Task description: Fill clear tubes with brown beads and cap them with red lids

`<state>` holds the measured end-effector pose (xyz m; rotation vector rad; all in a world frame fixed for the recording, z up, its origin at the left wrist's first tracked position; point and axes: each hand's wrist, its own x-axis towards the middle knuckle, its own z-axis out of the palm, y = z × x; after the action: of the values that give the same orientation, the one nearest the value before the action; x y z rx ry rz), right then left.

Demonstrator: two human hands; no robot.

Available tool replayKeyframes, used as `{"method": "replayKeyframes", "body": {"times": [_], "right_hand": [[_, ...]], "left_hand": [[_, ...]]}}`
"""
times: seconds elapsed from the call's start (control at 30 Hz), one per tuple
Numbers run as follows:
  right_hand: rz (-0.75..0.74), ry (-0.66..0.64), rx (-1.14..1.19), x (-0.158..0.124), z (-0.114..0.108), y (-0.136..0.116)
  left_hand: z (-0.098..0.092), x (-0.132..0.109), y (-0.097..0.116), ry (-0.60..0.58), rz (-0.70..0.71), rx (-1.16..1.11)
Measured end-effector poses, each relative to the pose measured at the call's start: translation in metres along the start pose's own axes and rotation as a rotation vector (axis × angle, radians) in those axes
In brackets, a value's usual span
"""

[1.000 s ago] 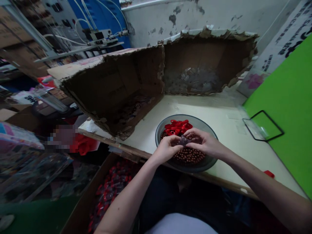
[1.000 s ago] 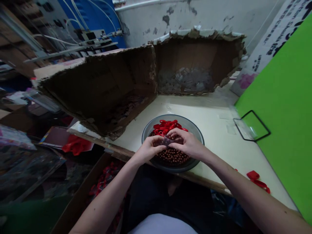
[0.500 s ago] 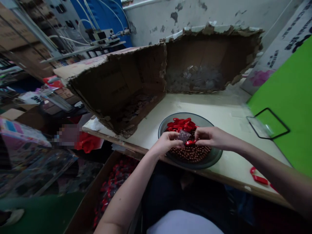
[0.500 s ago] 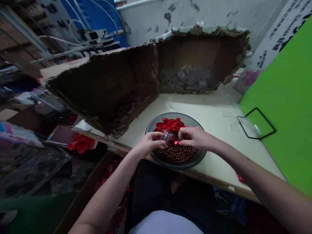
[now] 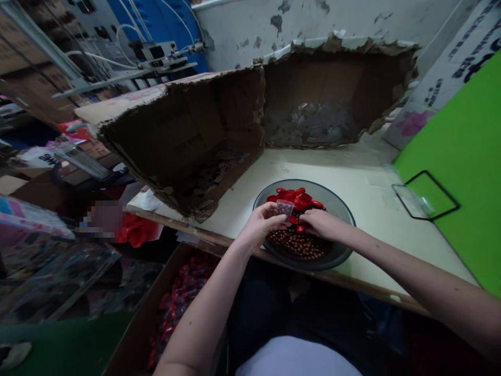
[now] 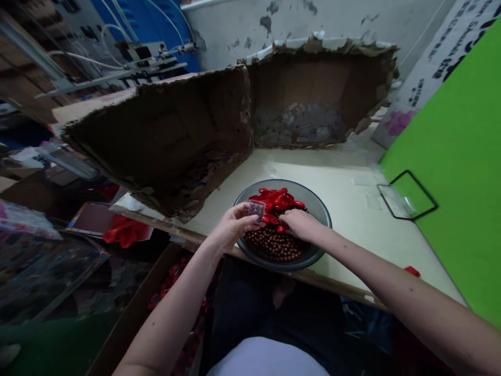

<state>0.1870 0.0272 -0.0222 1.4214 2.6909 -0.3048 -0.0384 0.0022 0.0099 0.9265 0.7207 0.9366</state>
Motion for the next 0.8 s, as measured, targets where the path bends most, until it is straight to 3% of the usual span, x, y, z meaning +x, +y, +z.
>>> {"method": "replayKeyframes", "body": {"times": [0.17,0.47,0.8], "right_hand": [[0.042,0.032,0.176,-0.008,-0.010,0.004],[0.116,0.285,1.132,-0.039,-0.059,-0.022],[0.208,0.323,1.386,-0.036,-0.055,-0.044]], "left_hand": [[-0.003,0.002,-0.002,0.064,0.050,-0.016],[0.017,0.001,-0.010,0.009,0.071,0.146],[0.026,0.004,-0.020,-0.033,0.222,0.304]]}}
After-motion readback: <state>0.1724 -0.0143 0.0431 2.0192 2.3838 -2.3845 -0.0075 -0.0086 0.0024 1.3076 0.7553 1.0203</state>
